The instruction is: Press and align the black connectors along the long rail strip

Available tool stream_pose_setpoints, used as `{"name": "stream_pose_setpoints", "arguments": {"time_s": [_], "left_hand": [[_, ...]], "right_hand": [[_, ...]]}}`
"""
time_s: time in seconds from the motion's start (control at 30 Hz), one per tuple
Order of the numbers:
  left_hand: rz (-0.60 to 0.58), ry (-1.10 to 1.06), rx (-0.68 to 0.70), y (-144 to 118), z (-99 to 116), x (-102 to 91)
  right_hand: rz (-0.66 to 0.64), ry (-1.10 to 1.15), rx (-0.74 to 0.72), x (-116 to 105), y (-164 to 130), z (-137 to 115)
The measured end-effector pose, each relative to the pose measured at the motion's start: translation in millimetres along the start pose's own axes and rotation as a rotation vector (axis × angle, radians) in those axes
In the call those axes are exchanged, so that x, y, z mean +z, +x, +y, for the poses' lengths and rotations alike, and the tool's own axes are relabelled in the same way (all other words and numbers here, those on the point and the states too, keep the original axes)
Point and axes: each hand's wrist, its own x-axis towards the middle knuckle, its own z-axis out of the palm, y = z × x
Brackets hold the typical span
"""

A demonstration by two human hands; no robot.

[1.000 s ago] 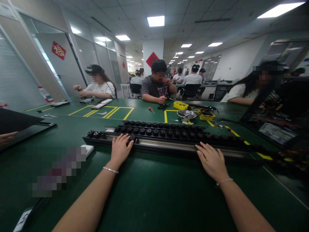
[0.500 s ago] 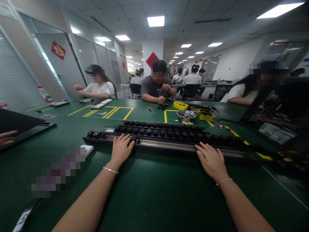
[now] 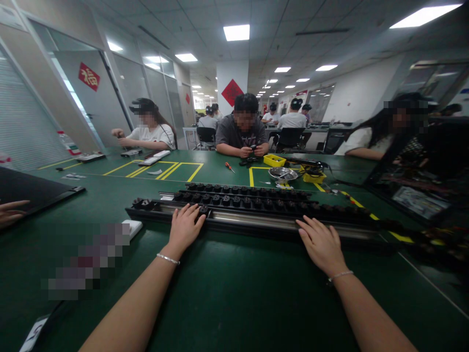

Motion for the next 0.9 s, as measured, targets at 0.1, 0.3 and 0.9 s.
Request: {"name": "stream_pose_setpoints", "arguments": {"time_s": [0.1, 0.3, 0.9], "left_hand": [[-0.006, 0.007, 0.003, 0, 1, -0.8], [-0.025, 0.017, 0.010, -1, 4, -1.9], [-0.074, 0.020, 0.014, -3, 11, -2.1]], "right_hand": [[0.011, -0.001, -0.006, 0, 0, 0], [0.019, 0.002, -0.011, 0, 0, 0], [-0.003, 0.000, -0.001, -2, 0, -1]]}}
